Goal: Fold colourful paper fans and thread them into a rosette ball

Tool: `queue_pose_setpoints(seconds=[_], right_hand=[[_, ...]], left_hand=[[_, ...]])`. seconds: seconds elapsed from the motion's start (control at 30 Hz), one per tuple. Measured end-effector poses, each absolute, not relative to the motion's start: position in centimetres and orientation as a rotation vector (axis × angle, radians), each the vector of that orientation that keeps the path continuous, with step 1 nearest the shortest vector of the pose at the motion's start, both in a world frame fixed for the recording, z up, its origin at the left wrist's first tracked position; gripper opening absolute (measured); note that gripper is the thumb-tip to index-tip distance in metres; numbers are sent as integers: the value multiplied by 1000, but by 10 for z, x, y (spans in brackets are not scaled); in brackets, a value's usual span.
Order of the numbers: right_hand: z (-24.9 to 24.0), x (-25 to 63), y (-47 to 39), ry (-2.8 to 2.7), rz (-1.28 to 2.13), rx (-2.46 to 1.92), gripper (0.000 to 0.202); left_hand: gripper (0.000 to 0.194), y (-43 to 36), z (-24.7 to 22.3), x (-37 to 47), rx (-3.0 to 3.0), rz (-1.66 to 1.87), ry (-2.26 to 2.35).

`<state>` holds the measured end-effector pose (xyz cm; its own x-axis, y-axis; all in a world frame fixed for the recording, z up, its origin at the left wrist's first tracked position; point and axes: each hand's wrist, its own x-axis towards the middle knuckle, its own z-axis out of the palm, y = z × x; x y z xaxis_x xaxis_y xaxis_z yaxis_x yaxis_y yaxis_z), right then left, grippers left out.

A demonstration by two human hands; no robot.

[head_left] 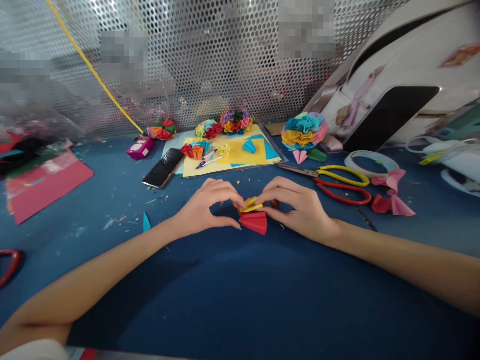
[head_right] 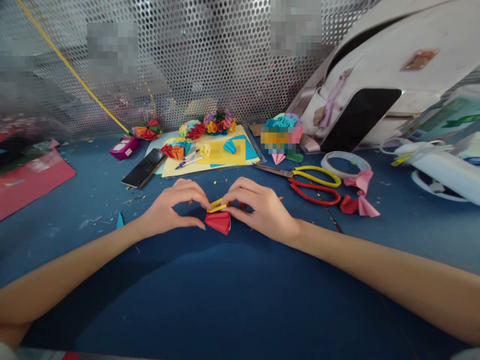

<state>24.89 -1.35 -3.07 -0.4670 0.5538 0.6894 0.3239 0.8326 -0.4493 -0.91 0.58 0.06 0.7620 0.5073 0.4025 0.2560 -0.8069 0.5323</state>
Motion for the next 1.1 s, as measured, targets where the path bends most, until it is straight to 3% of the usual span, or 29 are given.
queue_pose_setpoints(seconds=[0.4, 0.6, 0.77, 1.1], right_hand=[[-31, 247, -18, -2130, 384, -569, 9], [-31, 248, -20, -2209, 322, -557, 13], [-31, 245, -23, -2217, 343, -553, 14], [-28, 235, -30, -2145, 573, -652, 7]], left_hand=[[28, 4, -2, -9, 2716, 758, 535], [43, 3, 11, -8, 2641, 585, 507], [27, -14, 11, 3, 2594, 632, 785], [20, -28, 7, 9, 2745, 674, 953]])
